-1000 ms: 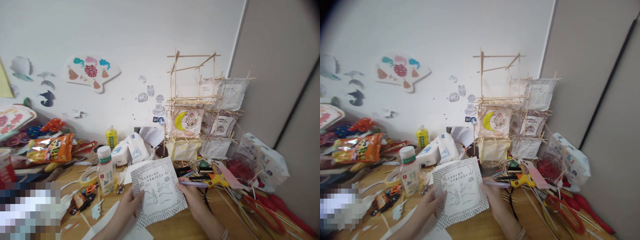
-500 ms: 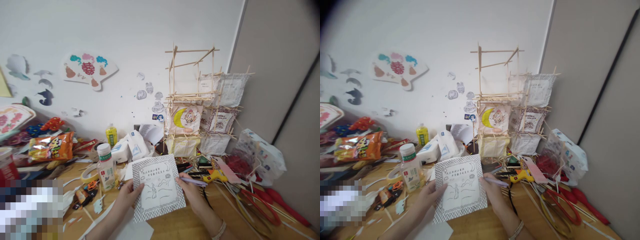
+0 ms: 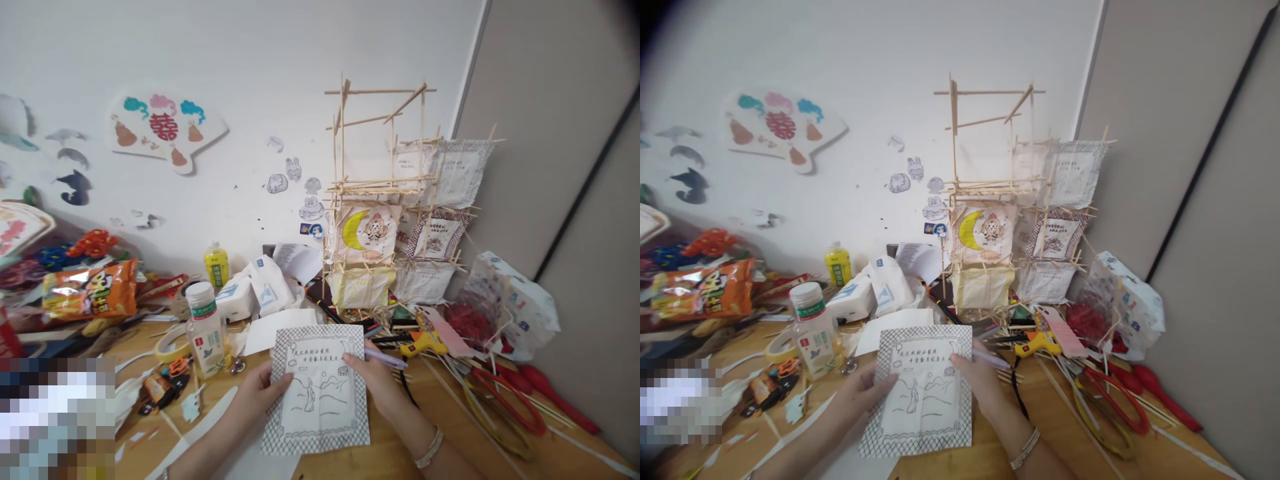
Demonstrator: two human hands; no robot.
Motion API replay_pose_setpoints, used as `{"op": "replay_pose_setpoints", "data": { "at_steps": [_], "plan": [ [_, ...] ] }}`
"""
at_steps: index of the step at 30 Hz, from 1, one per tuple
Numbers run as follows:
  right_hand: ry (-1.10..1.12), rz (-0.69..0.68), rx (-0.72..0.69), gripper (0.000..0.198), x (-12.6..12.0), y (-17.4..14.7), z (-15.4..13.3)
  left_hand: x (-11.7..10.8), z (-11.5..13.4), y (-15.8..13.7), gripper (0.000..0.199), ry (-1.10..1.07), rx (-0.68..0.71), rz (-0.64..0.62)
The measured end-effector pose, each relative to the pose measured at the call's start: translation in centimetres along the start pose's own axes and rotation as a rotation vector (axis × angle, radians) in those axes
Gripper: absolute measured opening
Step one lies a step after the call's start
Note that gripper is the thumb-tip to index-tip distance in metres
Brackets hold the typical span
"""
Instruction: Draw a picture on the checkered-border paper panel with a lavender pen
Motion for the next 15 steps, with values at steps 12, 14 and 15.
{"op": "replay_pose_setpoints", "data": {
  "at_steps": [12, 14, 15],
  "plan": [
    [-0.040, 0.052, 0.018, 0.038, -0.6, 0.2, 0.7, 0.8, -1.0, 0.0, 0.050, -0.084, -0.029, -0.081],
    [-0.040, 0.065, 0.011, 0.037, -0.6, 0.3, 0.7, 0.9, -1.0, -0.1, 0.049, -0.087, -0.035, -0.088],
    [-0.036, 0.072, 0.008, 0.036, -0.7, 0.3, 0.7, 1.0, -1.0, -0.2, 0.049, -0.086, -0.038, -0.092]
  ]
}}
Point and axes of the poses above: each hand's wrist, its own y-axis towards the middle knuckle, its own x-axis out of the palm, z = x × y, the point moved 10 cm from there along y, towards the middle knuckle, and after that the axes turned 8 degrees about z, right-handed, at the moved point
